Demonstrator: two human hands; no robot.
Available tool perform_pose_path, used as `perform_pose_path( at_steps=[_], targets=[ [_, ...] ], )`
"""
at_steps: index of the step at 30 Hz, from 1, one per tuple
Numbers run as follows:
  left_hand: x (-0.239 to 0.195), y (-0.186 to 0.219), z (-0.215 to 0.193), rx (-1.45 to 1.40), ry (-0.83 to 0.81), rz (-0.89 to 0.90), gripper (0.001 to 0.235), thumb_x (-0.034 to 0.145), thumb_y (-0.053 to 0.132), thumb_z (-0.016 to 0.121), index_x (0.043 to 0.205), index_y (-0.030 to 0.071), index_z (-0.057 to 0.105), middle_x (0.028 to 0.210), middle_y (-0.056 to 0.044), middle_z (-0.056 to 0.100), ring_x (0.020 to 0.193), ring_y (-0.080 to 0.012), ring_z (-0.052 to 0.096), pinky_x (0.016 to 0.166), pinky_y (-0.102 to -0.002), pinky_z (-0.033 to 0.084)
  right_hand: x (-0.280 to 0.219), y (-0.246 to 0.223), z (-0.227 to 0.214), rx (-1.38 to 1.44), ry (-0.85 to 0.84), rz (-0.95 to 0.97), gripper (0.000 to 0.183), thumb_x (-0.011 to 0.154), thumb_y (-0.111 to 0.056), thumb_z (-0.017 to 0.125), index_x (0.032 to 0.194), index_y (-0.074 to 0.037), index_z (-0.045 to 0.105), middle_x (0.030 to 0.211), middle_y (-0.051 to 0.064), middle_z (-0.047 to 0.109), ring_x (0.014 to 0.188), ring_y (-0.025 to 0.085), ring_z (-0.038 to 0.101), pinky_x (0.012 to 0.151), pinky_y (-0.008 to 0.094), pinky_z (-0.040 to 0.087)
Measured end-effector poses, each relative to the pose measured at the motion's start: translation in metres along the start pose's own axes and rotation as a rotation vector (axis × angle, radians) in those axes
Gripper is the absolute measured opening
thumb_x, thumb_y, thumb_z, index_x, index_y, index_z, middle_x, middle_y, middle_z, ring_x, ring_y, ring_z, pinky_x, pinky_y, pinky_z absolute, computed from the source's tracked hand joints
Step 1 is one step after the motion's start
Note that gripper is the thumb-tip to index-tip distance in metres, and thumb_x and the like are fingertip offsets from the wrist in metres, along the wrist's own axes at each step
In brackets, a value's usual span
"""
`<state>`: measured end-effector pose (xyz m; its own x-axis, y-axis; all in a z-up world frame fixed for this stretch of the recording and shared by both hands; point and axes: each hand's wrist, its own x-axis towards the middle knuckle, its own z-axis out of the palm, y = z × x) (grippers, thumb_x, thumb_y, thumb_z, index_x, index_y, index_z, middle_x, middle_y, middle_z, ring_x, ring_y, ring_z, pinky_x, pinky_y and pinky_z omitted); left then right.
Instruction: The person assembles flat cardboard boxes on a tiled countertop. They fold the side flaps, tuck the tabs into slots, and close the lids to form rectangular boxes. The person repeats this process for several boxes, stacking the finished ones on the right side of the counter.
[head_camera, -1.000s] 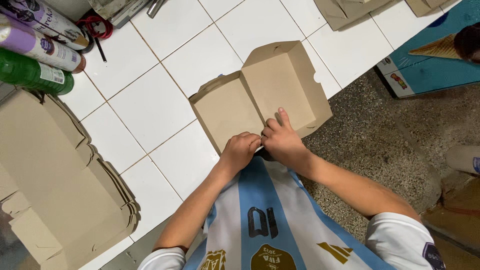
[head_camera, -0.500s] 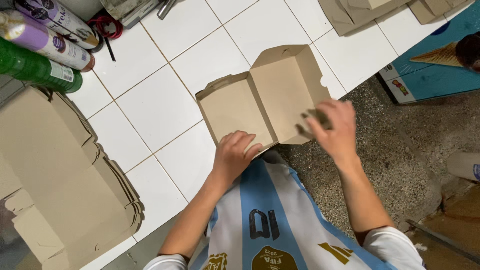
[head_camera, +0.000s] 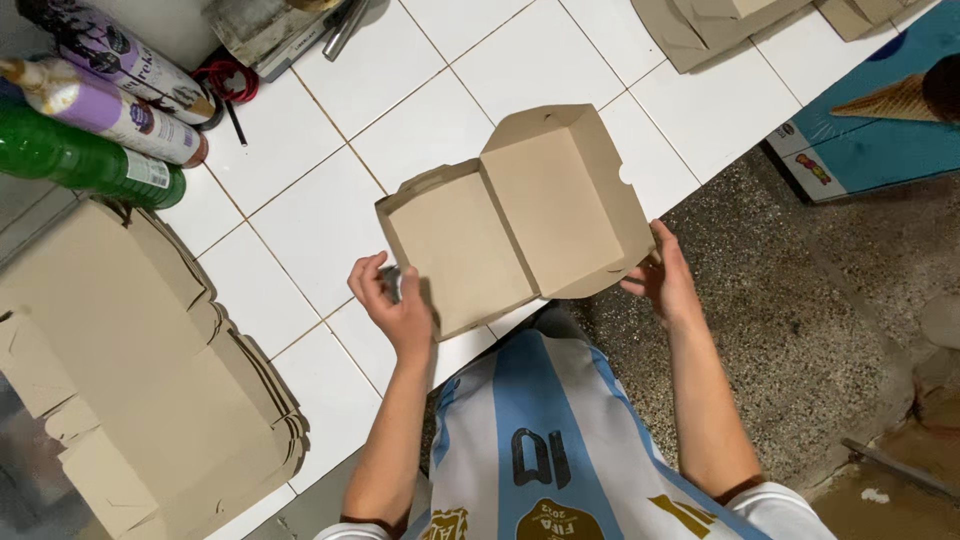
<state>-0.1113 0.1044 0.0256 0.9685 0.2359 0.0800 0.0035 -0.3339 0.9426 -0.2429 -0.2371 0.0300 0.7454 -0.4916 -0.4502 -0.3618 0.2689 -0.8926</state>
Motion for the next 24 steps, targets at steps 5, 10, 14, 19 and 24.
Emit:
perform_pose_path(
  at_steps=[5, 10, 14, 19, 24],
  targets=[
    [-0.002, -0.017, 0.004, -0.180, 0.015, -0.276, 0.053, 0.093, 0.015, 0.064, 0.143, 0.016, 0.046, 0.132, -0.002, 0.040, 0.113, -0.0140, 0.042, 0.098, -0.032, 0.037, -0.016, -0.023, 0.017, -0.066, 0.010, 0.014, 0.070, 0.105, -0.039, 0.050, 0.162, -0.004, 0.029, 0.151, 0.040, 0.039, 0.127, 0.062, 0.049, 0.097, 0.065, 0.049],
    [-0.015, -0.009, 0.009, -0.272, -0.062, -0.402, 0.060, 0.096, 0.008, 0.057, 0.153, 0.010, 0.040, 0.130, -0.006, 0.046, 0.098, -0.0108, 0.042, 0.091, -0.028, 0.042, -0.005, -0.032, 0.018, -0.106, 0.079, -0.036, 0.057, 0.101, -0.017, 0.061, 0.154, -0.005, 0.043, 0.143, 0.030, 0.050, 0.122, 0.056, 0.056, 0.095, 0.059, 0.056],
    [-0.023, -0.033, 0.021, -0.304, -0.150, -0.378, 0.068, 0.094, 0.008, 0.061, 0.157, 0.010, 0.035, 0.137, -0.011, 0.048, 0.094, -0.0130, 0.052, 0.083, -0.030, 0.051, -0.026, -0.069, 0.037, -0.208, 0.180, -0.375, 0.055, 0.092, -0.005, 0.063, 0.146, 0.000, 0.049, 0.143, 0.029, 0.048, 0.125, 0.058, 0.050, 0.101, 0.064, 0.048],
    [-0.042, -0.022, 0.036, -0.422, -0.232, -0.411, 0.075, 0.093, 0.006, 0.062, 0.160, 0.008, 0.028, 0.141, -0.014, 0.046, 0.094, -0.0186, 0.062, 0.077, -0.034, 0.060, -0.039, -0.095, 0.040, -0.367, 0.116, -0.788, 0.063, 0.084, -0.004, 0.069, 0.141, 0.007, 0.046, 0.150, 0.031, 0.036, 0.136, 0.064, 0.038, 0.110, 0.074, 0.039],
    [-0.057, -0.008, 0.043, -0.438, -0.402, -0.533, 0.085, 0.094, 0.019, 0.064, 0.166, 0.014, 0.018, 0.152, -0.015, 0.040, 0.116, -0.0327, 0.066, 0.099, -0.056, 0.056, -0.030, -0.064, 0.034, -1.002, -0.141, -1.215, 0.083, 0.077, -0.017, 0.078, 0.149, -0.033, 0.041, 0.154, 0.014, 0.043, 0.140, 0.037, 0.046, 0.114, 0.054, 0.045]
  ],
)
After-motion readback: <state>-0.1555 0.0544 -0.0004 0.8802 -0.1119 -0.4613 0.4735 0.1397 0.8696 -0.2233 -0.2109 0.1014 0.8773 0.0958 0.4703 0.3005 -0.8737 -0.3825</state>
